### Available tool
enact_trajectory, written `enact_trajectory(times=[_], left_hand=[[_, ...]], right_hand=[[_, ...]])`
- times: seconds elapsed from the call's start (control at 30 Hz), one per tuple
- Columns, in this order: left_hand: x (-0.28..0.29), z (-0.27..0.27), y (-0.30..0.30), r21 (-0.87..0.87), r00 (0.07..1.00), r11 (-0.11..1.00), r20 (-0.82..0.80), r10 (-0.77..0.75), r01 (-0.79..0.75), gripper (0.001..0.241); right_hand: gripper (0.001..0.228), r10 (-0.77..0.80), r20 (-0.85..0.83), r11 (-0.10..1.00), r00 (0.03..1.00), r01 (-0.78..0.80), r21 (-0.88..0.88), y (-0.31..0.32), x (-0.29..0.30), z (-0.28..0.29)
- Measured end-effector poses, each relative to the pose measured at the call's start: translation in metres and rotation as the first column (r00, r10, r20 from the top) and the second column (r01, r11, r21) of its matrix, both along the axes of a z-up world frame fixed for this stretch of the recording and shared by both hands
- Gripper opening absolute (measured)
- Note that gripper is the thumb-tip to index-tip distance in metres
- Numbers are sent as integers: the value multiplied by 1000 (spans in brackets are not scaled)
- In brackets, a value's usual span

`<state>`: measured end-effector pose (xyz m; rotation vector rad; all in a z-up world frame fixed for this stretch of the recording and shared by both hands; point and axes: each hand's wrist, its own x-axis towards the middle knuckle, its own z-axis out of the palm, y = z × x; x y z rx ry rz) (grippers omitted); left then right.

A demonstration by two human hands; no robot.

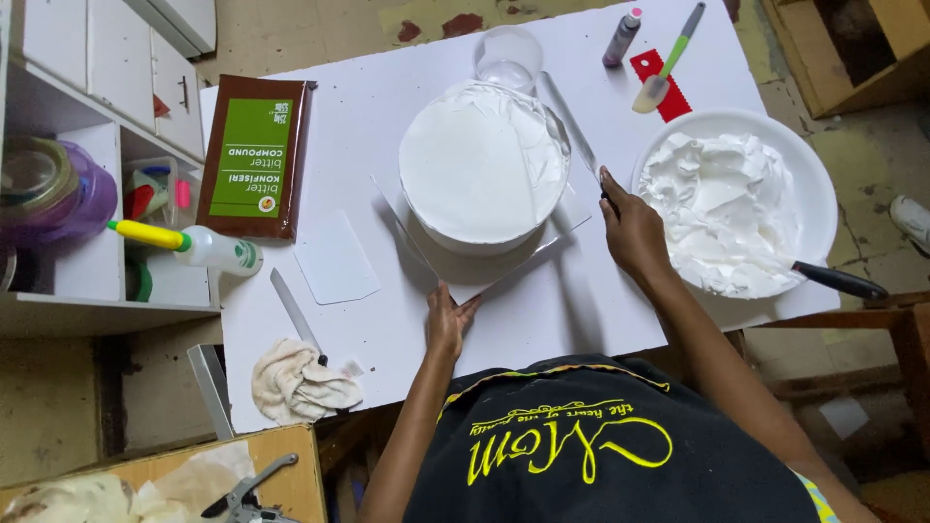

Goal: Applying and smoothing white frosting onto a round cake using a spatula.

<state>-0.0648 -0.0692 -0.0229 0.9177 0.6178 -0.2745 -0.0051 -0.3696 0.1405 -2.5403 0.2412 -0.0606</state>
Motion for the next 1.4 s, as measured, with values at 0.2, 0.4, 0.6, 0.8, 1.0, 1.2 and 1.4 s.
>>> enact_trajectory(times=[0.2, 0.4, 0.6, 0.8, 1.0, 1.2, 1.4], left_hand=[[-1, 17, 0, 92, 994, 989, -10, -112, 112, 79], [-5, 17, -2, 112, 991, 985, 26, -134, 131, 80], [-7, 11, -8, 104, 989, 984, 29, -146, 143, 76], [-5, -9, -9, 140, 967, 957, -13, -255, 254, 85], [39, 39, 31, 153, 996, 987, 69, -59, 48, 99], [74, 10, 69, 173, 987, 984, 158, 14, -41, 84], [69, 6, 73, 207, 988, 978, 153, -34, 2, 80]], right_hand=[[43, 21, -20, 1000, 1000, -20, 2, 11, 8, 18], [41, 63, -26, 998, 998, -63, 3, 28, 0, 13], [40, 199, -78, 979, 977, -202, -23, 71, -30, 26], [34, 309, -17, 948, 951, -306, 89, 65, -48, 33], [39, 47, 88, 993, 995, -56, 107, 21, -20, 18], [38, 20, 21, 994, 1000, -22, 109, 21, -1, 16], [37, 104, 1, 992, 995, -103, 76, 49, -4, 19]])
